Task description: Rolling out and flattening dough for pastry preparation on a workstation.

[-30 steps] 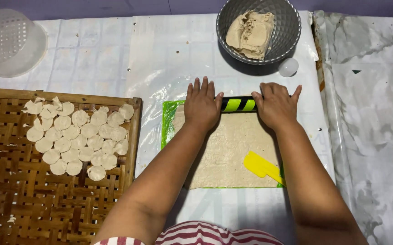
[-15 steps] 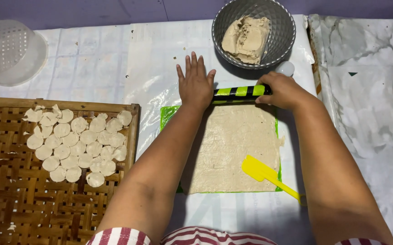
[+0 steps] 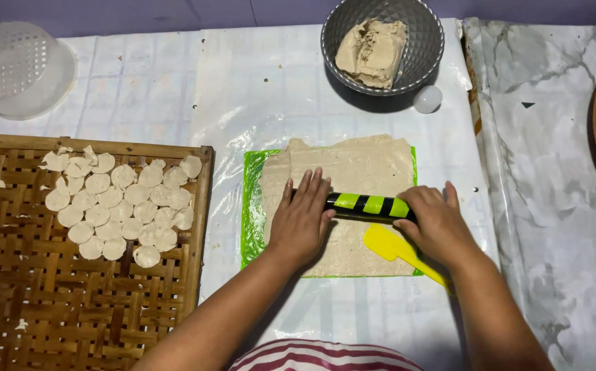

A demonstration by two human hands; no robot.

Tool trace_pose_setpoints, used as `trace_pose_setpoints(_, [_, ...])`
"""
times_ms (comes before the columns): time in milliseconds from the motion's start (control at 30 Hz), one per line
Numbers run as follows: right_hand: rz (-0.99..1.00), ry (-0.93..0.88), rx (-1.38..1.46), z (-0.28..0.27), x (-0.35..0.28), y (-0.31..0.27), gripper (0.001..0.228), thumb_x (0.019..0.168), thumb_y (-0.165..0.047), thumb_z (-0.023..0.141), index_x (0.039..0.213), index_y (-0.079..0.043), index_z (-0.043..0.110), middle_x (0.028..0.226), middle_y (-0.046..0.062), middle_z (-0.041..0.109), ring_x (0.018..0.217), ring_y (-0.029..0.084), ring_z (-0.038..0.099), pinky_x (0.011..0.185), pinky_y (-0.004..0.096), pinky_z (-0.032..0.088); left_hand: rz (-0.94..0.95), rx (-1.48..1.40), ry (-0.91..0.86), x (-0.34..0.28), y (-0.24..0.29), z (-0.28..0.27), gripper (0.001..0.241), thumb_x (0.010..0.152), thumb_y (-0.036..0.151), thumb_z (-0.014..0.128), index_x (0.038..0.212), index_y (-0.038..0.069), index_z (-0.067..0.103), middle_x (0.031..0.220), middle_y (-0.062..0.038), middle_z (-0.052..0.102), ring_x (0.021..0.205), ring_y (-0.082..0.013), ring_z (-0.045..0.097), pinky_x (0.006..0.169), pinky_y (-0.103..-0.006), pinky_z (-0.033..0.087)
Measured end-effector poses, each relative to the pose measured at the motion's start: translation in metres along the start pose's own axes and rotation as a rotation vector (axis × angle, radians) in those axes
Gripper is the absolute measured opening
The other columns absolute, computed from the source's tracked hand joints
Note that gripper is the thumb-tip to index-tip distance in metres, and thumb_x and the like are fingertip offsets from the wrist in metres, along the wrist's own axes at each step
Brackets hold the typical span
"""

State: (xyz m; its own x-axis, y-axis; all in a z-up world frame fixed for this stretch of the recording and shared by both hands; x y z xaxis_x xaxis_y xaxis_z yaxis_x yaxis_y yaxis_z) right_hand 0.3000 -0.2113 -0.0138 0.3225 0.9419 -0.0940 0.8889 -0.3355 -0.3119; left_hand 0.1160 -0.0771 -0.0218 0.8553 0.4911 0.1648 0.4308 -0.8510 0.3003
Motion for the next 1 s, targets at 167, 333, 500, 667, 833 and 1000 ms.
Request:
trace_pose_setpoints(167, [0.141,0.144,-0.097,0.034,0.002,0.005,0.068,0.092,-0.042,0.062,0.148,-0.007,0.045,0.152,0.011,0.048,0.144,0.026,0.038,0.118,0.069,-0.001,0.004,-0.035,-0.003,0.013,-0.006,0.020,0.060,0.107,0.041,0.039,0.153,0.001,0.041,0.164,-0.018,0.035,0.155,-0.0327,0.027,0.127,-0.0519,0.015])
trace_pose_setpoints(333, [0.171,0.265,-0.263,0.018,0.054,0.027,0.062,0.104,-0.049,0.044,0.152,-0.009,0.042,0.162,0.014,0.037,0.152,0.026,0.025,0.112,0.072,-0.008,-0.084,0.047,-0.081,0.077,-0.022,0.028,0.058,0.109,0.043,0.034,0.153,0.006,0.042,0.163,-0.016,0.036,0.155,-0.0329,0.027,0.128,-0.0506,0.014])
trace_pose_setpoints(500, [0.188,0.463,0.110,-0.027,0.041,0.029,0.052,0.100,-0.043,0.061,0.138,-0.008,0.054,0.146,0.017,0.049,0.138,0.033,0.042,0.111,0.060,0.024,-0.208,0.128,-0.212,0.112,-0.043,0.047,0.063,0.106,0.046,0.019,0.158,0.013,0.034,0.167,-0.011,0.025,0.155,-0.0298,0.016,0.126,-0.0491,0.004])
trace_pose_setpoints(667, [0.626,0.134,0.052,-0.013,-0.072,0.027,0.034,0.093,-0.042,0.074,0.101,-0.009,0.068,0.113,0.011,0.066,0.099,0.033,0.067,0.083,0.047,0.052,-0.237,0.105,-0.265,0.112,-0.046,0.046,0.065,0.106,0.048,0.017,0.159,0.014,0.030,0.168,-0.009,0.021,0.156,-0.0275,0.012,0.126,-0.0485,0.002])
trace_pose_setpoints(833, [0.562,-0.188,-0.024,0.043,-0.116,0.037,0.034,0.082,-0.035,0.080,0.102,-0.011,0.068,0.106,0.009,0.068,0.094,0.032,0.069,0.081,0.044,0.054,-0.256,0.107,-0.288,0.112,-0.046,0.046,0.065,0.106,0.047,0.015,0.160,0.013,0.027,0.169,-0.009,0.018,0.157,-0.0266,0.010,0.126,-0.0483,0.000])
trace_pose_setpoints(1000, [0.795,0.060,0.226,0.052,-0.143,0.093,0.030,0.089,-0.030,0.076,0.102,-0.004,0.068,0.098,0.017,0.073,0.089,0.034,0.072,0.082,0.043,0.056,-0.256,0.097,-0.265,0.105,-0.044,0.042,0.066,0.106,0.048,0.015,0.160,0.012,0.026,0.170,-0.010,0.017,0.157,-0.0259,0.009,0.126,-0.0488,-0.001])
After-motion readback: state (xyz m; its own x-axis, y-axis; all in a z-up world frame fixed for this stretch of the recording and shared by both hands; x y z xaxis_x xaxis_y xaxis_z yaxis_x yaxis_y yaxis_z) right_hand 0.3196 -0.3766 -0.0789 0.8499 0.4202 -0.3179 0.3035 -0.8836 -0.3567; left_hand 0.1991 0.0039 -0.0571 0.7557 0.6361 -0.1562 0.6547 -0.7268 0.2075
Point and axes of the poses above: each hand's wrist, its own x-axis towards the middle knuckle, its own z-axis out of the palm, y = z × x, the point moved 8 cm from there along x, towards the middle knuckle
